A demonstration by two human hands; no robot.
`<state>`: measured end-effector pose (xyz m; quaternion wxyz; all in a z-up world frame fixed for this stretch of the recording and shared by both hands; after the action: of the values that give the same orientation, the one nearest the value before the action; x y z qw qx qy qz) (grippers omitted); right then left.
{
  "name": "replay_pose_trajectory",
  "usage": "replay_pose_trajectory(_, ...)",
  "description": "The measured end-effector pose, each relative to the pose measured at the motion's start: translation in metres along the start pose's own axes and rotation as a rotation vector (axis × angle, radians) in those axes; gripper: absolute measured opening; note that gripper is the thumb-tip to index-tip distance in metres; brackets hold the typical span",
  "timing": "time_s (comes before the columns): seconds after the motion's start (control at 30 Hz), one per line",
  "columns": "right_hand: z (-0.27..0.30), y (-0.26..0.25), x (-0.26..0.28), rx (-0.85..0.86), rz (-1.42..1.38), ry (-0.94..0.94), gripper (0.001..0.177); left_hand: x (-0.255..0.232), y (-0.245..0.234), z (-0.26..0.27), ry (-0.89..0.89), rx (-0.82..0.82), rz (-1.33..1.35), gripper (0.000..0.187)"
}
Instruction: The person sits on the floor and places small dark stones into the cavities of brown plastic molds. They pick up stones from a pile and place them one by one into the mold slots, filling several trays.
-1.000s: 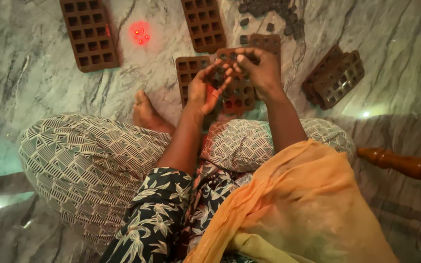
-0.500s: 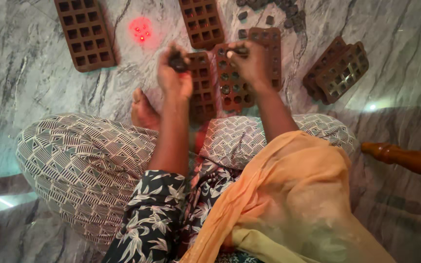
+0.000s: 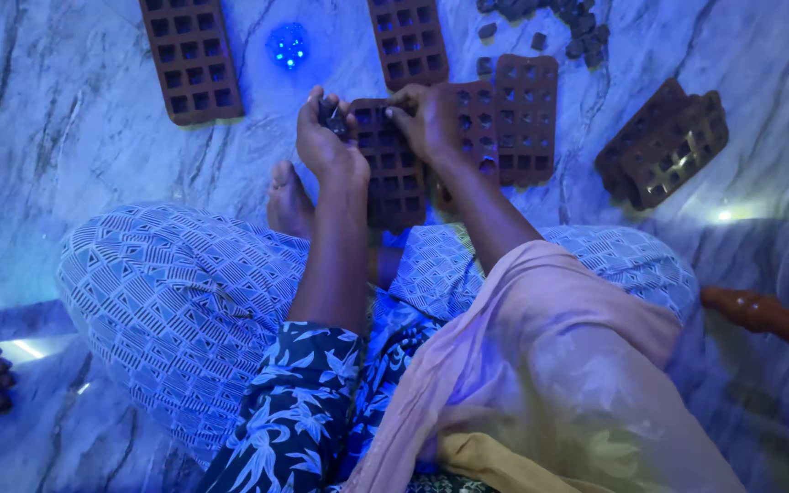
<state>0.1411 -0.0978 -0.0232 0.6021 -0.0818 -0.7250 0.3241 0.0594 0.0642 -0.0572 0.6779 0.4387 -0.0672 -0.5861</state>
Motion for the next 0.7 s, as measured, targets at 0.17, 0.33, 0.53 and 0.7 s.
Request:
replay_pose_trajectory(0.17,-0.006,0.003,0.013,-0.006,0.077,-0.038,0.016,-0.001,0.004,0.003,0.009,0.016,-0.018,0.027)
replay_pose_trajectory(0.33,-0.009,-0.005,0.015,0.009,0.149,0.043,0.020,0.003,0.002,0.005,-0.004,-0.030,-0.050,0.028)
replay_pose_trajectory(0.53,-0.003,-0.003,0.040,-0.115,0.188,-0.164,0.021,0.007,0.006,0.011,-0.003,-0.048,-0.094,0.028)
replay_pose_trajectory(0.7,-0.004,-0.004,0.033,-0.091,0.190,-0.127,0.020,0.005,0.003,0.003,0.025,-0.014,0.002,0.033)
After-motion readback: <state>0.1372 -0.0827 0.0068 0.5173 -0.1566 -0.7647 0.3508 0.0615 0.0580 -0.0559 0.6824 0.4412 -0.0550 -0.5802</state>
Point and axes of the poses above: each hand's wrist, its own z-axis away from the middle knuckle, its own y-axis out of the palm, x = y × z, the point moved 6 cm from there along -z, towards the middle knuckle, and after that the axes turned 1 degree about -y, right-handed, at the moved point
